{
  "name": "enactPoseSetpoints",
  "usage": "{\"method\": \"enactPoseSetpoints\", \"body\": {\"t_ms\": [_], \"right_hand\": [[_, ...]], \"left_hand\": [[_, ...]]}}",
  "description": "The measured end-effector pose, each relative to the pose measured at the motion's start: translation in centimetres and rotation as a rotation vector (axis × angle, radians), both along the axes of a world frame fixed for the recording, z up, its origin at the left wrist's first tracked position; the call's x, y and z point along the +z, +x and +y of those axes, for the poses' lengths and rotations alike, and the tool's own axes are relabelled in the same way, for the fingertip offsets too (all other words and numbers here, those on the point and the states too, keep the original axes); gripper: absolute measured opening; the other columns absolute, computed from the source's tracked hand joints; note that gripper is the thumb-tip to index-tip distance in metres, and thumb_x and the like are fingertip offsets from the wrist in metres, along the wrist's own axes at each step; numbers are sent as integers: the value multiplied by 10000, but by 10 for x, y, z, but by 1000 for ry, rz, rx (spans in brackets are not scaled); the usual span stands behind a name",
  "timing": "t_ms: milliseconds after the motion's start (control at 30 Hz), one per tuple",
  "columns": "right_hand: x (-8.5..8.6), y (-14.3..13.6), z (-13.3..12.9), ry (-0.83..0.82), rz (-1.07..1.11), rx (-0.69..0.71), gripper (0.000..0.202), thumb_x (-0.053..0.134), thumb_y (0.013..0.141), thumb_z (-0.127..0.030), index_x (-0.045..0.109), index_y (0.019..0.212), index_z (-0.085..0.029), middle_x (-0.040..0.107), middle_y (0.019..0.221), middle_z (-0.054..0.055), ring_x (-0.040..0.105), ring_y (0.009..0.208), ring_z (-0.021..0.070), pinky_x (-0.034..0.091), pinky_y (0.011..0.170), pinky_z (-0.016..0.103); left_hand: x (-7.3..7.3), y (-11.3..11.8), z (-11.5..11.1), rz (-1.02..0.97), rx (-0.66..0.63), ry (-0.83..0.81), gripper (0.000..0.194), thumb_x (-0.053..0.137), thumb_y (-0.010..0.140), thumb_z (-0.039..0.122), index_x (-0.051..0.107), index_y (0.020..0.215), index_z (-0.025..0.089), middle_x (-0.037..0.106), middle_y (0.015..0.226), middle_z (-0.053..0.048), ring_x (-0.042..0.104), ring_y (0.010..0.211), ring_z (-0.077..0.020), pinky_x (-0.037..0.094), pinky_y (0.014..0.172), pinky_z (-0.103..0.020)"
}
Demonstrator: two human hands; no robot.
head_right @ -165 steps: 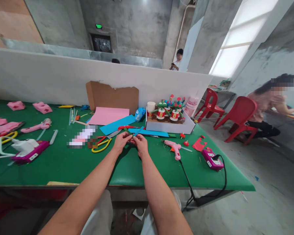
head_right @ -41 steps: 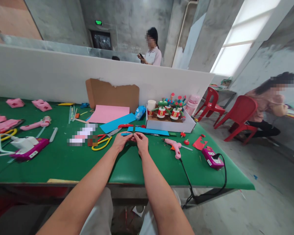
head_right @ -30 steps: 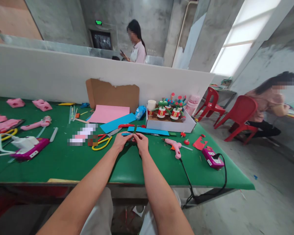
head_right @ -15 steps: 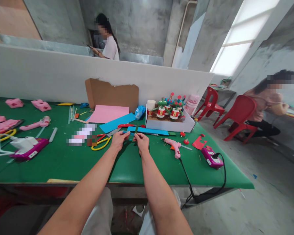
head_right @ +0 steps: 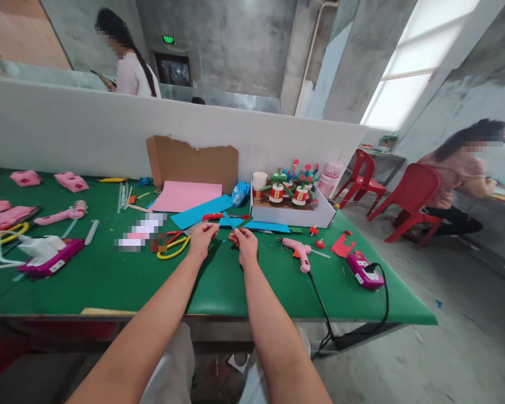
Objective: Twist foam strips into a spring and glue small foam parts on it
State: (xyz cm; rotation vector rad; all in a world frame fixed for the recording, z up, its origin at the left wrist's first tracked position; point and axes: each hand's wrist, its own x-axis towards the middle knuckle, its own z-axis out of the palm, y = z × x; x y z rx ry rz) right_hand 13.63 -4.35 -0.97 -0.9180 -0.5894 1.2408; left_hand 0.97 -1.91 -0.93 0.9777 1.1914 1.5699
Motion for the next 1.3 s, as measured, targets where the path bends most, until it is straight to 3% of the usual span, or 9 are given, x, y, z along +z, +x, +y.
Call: {"method": "enactPoseSetpoints", "body": {"t_ms": [133, 233, 433, 633, 933, 1300], "right_hand": [[1, -2, -2, 1, -29, 58, 314, 847, 521, -270, 575, 637, -167, 694, 655, 18, 657, 590, 129, 557, 604, 249], [1, -3, -3, 34, -67, 91, 305, 848, 506, -282, 596, 630, -163, 664, 611, -11, 648, 584, 123, 553, 606, 243], [-1, -3, -2, 37, -100, 87, 280, 837, 506, -294, 615, 613, -161, 622, 555, -27, 628, 565, 125, 561, 646, 277], [-1, -4, -2, 26, -108, 69, 292, 833, 500, -281, 595, 621, -164, 613, 546, -38, 624, 553, 118, 556, 629, 262], [-1, -7, -3, 18, -134, 142, 299, 839, 494, -276, 625, 660, -149, 649, 573, -15, 635, 546, 125, 562, 637, 275], [-3, -7, -1, 37, -117, 50, 297, 830, 504, -271, 567, 598, -171, 651, 560, -18, 651, 579, 141, 572, 656, 291]], "left_hand": [[4, 6, -6, 63, -171, -2, 292, 779, 534, 411, 691, 644, 155, 636, 577, -7, 514, 545, -113, 410, 537, -229], [5, 7, -9, 73, -231, 6, 307, 780, 519, 412, 707, 665, 152, 659, 617, -22, 526, 565, -121, 407, 539, -230], [5, 7, -10, 60, -252, 21, 287, 767, 530, 405, 690, 644, 153, 617, 566, -3, 473, 513, -100, 371, 517, -231], [7, 8, -10, -22, -251, -12, 381, 795, 501, 418, 680, 740, 145, 647, 653, -15, 532, 563, -109, 408, 548, -234], [3, 5, -8, 10, -278, 27, 334, 787, 513, 409, 571, 574, 163, 541, 522, 31, 465, 510, -96, 359, 526, -236], [-1, 10, -8, -102, -324, -72, 351, 817, 509, 387, 666, 708, 140, 656, 651, -21, 558, 564, -105, 416, 570, -237]]}}
